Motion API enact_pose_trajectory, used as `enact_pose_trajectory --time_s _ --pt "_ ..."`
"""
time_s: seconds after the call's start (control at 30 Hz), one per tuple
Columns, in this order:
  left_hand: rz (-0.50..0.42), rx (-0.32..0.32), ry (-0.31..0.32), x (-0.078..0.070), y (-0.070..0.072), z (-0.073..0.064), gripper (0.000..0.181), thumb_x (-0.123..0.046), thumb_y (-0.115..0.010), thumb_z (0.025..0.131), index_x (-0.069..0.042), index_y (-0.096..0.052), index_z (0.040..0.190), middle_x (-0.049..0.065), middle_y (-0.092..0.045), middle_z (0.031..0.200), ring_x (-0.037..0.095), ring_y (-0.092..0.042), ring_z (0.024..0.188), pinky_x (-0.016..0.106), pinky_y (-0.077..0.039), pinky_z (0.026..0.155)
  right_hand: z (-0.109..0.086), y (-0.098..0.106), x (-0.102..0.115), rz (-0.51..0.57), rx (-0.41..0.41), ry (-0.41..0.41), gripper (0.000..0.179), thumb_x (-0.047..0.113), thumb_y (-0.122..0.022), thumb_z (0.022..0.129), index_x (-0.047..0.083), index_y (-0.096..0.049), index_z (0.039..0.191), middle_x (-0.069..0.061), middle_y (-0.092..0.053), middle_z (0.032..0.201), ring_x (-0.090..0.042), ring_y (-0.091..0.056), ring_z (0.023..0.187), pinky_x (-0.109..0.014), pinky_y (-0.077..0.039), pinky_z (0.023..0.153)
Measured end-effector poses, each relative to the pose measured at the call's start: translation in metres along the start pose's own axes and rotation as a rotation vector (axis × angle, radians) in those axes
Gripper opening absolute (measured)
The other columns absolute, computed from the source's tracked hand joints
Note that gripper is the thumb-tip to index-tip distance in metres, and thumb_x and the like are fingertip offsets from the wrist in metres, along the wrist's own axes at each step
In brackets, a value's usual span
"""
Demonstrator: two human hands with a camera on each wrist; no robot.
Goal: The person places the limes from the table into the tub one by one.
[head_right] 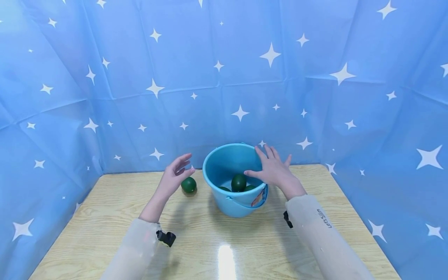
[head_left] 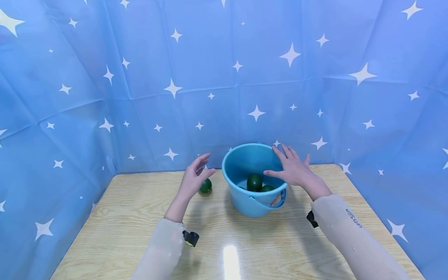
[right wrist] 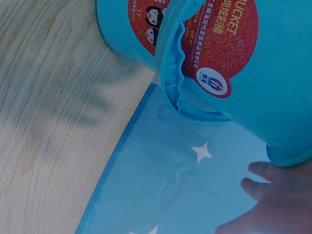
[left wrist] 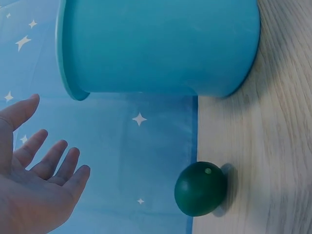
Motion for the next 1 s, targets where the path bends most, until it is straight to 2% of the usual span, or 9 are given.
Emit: enact_pose_trajectory --time_s 0.23,0.8,1.0 --pt "0.003 -0.005 0.035 0.008 0.001 0.002 0.056 -0.021 -0.068 0.095 -0.012 -0.048 0.147 0.011 -0.044 0.155 0.034 -0.042 0.144 0.051 -0.031 0.122 -0.001 0.000 0.000 0.007 -0.004 0.002 0.103 0.069 -0.059 0.087 0.014 -0.014 0.161 -0.025 -0.007 0.166 -0.050 -0.002 0.151 -0.085 0.007 0.106" --pt "0.054 -0.006 0.073 0.023 0.003 0.002 0.057 -0.024 -0.067 0.096 -0.011 -0.046 0.148 0.015 -0.044 0.155 0.035 -0.043 0.143 0.052 -0.031 0.121 -0.001 0.001 0.001 0.011 0.000 0.000 0.102 0.067 -0.060 0.087 0.015 -0.014 0.161 -0.025 -0.006 0.166 -0.050 -0.002 0.151 -0.085 0.008 0.106" --pt "0.071 -0.018 0.105 0.028 0.004 0.002 0.056 -0.028 -0.068 0.096 -0.015 -0.048 0.147 0.010 -0.046 0.154 0.031 -0.044 0.142 0.048 -0.032 0.122 -0.001 0.001 0.001 0.009 0.001 0.000 0.102 0.067 -0.060 0.087 0.014 -0.014 0.161 -0.025 -0.006 0.166 -0.050 -0.002 0.151 -0.085 0.007 0.107"
Point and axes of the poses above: each hand's wrist, its own z-axis towards the middle knuckle, its own y-axis out of the back of the hand, x = y × z, the point moved 3 cm from there along z, towards the middle knuckle
